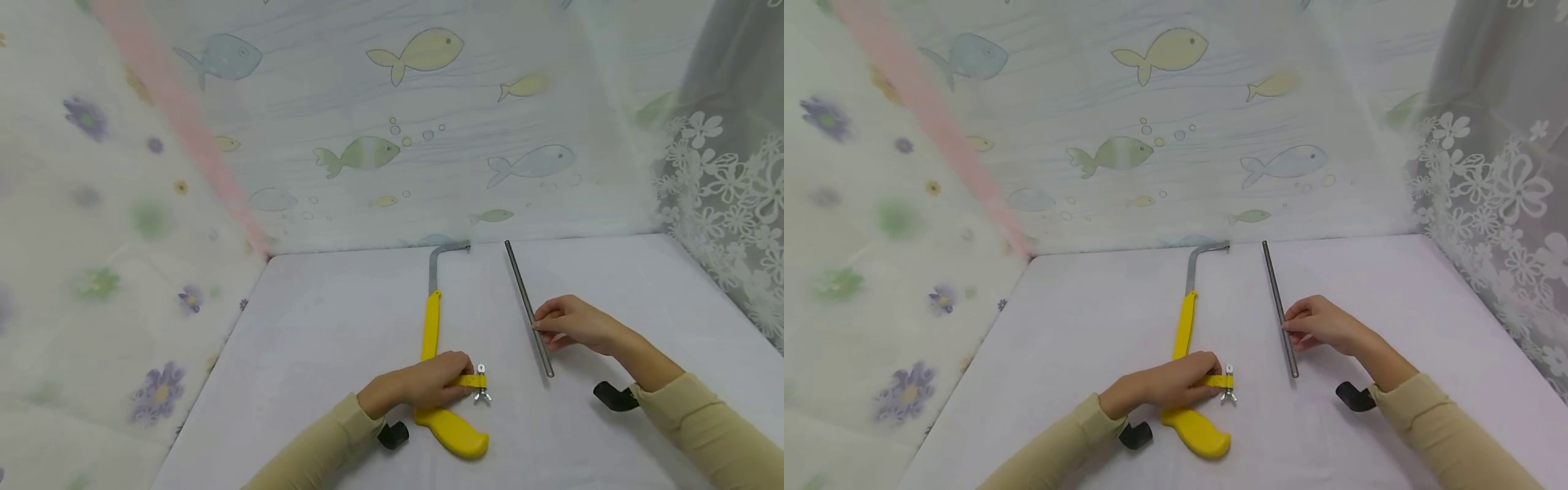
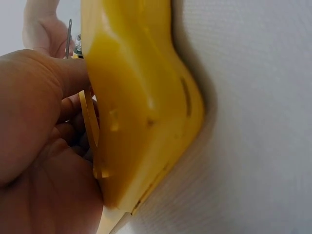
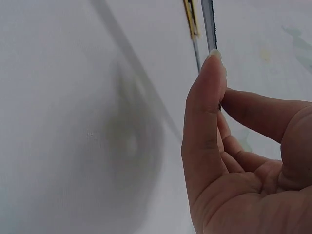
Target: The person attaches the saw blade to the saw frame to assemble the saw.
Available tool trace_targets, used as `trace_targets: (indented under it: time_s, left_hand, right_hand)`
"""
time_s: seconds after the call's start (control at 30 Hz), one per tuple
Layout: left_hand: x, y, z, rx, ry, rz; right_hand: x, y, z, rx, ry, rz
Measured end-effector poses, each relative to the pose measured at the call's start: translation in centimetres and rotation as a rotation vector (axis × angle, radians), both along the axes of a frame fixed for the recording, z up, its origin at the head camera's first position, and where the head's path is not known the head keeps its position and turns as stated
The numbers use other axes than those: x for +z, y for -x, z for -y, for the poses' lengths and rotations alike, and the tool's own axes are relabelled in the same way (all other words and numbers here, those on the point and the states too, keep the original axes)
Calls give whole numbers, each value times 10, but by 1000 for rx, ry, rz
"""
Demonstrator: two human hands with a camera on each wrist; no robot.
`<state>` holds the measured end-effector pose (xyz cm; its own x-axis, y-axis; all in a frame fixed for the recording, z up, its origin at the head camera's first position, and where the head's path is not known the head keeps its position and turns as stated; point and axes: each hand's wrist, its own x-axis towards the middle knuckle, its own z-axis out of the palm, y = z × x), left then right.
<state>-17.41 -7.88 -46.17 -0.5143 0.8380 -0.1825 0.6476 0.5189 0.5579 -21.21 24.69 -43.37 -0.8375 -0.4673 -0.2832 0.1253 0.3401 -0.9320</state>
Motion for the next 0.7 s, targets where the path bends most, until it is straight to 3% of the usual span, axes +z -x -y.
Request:
trace_targets:
  time_s: [0.7]
  left_hand:
    - [-6, 5, 2, 0, -44, 0]
  right_hand:
    - [-5, 11, 33, 49, 44, 40]
